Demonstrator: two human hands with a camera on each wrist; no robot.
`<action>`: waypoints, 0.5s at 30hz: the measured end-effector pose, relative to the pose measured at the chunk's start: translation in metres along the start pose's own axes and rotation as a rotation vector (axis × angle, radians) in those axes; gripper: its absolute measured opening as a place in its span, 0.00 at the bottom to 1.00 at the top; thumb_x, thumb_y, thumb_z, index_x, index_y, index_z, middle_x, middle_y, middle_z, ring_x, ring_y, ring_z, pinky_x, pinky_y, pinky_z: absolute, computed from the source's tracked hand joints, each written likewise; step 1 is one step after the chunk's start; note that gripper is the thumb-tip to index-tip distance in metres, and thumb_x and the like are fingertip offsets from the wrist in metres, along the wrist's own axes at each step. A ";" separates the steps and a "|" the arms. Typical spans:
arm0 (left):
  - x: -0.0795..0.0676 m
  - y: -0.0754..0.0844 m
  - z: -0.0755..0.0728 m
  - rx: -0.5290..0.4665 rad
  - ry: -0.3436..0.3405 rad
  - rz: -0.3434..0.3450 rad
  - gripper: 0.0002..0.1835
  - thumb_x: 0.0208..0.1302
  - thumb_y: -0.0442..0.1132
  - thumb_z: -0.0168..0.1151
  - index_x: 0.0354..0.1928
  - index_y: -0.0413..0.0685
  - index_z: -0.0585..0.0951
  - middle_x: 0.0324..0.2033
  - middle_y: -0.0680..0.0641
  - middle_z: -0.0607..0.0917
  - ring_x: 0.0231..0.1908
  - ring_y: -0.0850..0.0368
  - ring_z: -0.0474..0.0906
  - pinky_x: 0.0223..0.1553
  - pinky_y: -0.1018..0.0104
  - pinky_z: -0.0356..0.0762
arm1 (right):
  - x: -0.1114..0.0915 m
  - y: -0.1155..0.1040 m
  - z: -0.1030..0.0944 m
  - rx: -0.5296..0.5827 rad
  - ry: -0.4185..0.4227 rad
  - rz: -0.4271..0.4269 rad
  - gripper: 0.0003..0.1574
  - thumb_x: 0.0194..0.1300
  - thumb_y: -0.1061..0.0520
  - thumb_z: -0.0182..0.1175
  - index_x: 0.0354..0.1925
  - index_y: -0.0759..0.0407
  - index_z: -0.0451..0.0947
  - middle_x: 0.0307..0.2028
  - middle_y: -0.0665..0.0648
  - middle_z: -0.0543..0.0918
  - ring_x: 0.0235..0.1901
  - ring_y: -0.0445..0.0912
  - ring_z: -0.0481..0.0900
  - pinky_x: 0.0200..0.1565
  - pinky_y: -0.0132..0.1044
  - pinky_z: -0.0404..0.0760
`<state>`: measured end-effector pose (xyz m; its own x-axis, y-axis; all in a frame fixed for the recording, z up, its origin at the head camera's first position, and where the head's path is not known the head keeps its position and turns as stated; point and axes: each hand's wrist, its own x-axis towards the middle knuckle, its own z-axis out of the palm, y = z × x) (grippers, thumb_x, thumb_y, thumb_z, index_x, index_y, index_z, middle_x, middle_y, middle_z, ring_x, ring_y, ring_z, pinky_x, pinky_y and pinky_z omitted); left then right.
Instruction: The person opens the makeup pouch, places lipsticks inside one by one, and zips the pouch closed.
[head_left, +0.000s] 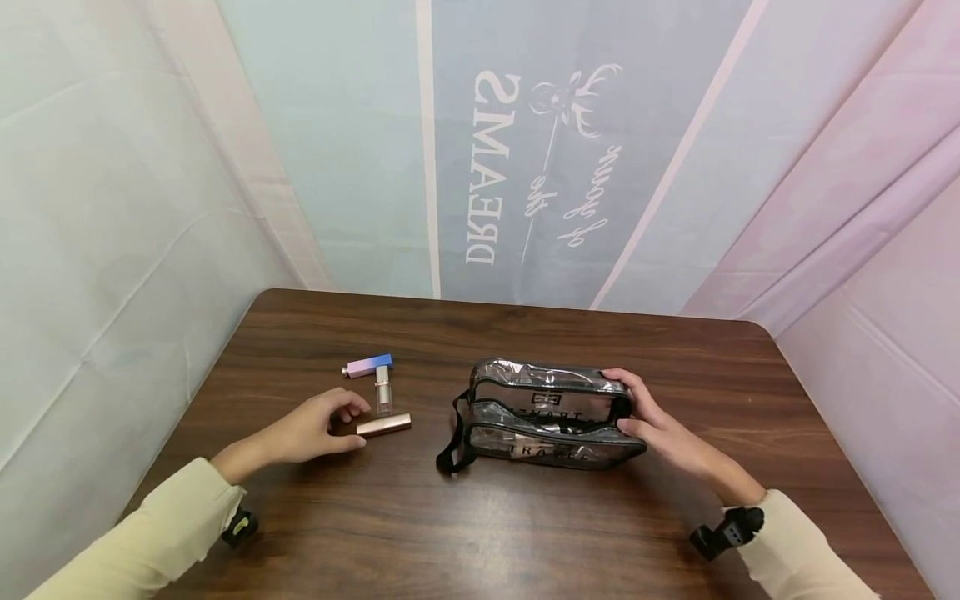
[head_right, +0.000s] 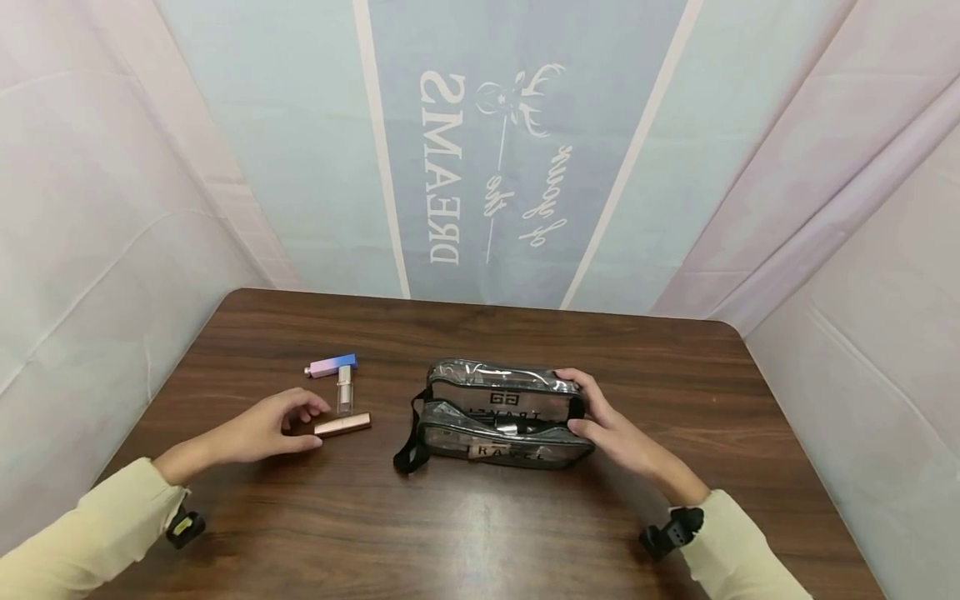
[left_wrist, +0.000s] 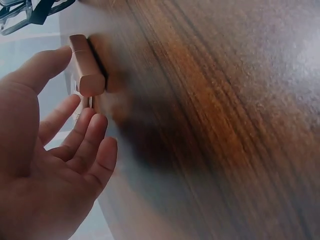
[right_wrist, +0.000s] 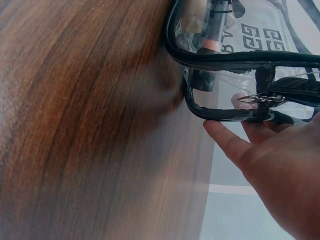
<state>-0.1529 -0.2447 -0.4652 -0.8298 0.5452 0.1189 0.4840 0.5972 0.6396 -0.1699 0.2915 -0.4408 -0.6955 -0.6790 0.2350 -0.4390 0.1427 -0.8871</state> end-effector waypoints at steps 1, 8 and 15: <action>0.001 0.000 0.001 0.007 0.006 0.000 0.19 0.61 0.41 0.75 0.50 0.41 0.80 0.43 0.48 0.81 0.40 0.55 0.76 0.41 0.61 0.78 | 0.000 0.000 0.000 -0.003 0.001 -0.001 0.41 0.71 0.78 0.41 0.77 0.67 0.41 0.69 0.48 0.62 0.65 0.42 0.69 0.57 0.27 0.69; 0.007 -0.002 0.007 0.042 0.024 -0.010 0.17 0.60 0.39 0.76 0.48 0.43 0.82 0.43 0.50 0.81 0.40 0.57 0.76 0.44 0.60 0.78 | 0.001 -0.001 0.000 0.008 0.002 -0.011 0.41 0.71 0.78 0.41 0.76 0.67 0.41 0.68 0.51 0.66 0.65 0.38 0.70 0.57 0.27 0.70; 0.011 -0.002 0.014 0.052 0.038 -0.005 0.16 0.60 0.37 0.76 0.48 0.42 0.82 0.42 0.50 0.82 0.40 0.57 0.76 0.43 0.61 0.78 | 0.000 0.000 0.000 0.006 0.000 -0.008 0.41 0.71 0.78 0.41 0.76 0.67 0.41 0.68 0.48 0.64 0.65 0.37 0.69 0.58 0.28 0.70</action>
<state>-0.1585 -0.2315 -0.4760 -0.8419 0.5197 0.1453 0.4927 0.6304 0.5999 -0.1698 0.2912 -0.4408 -0.6920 -0.6799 0.2425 -0.4415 0.1329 -0.8874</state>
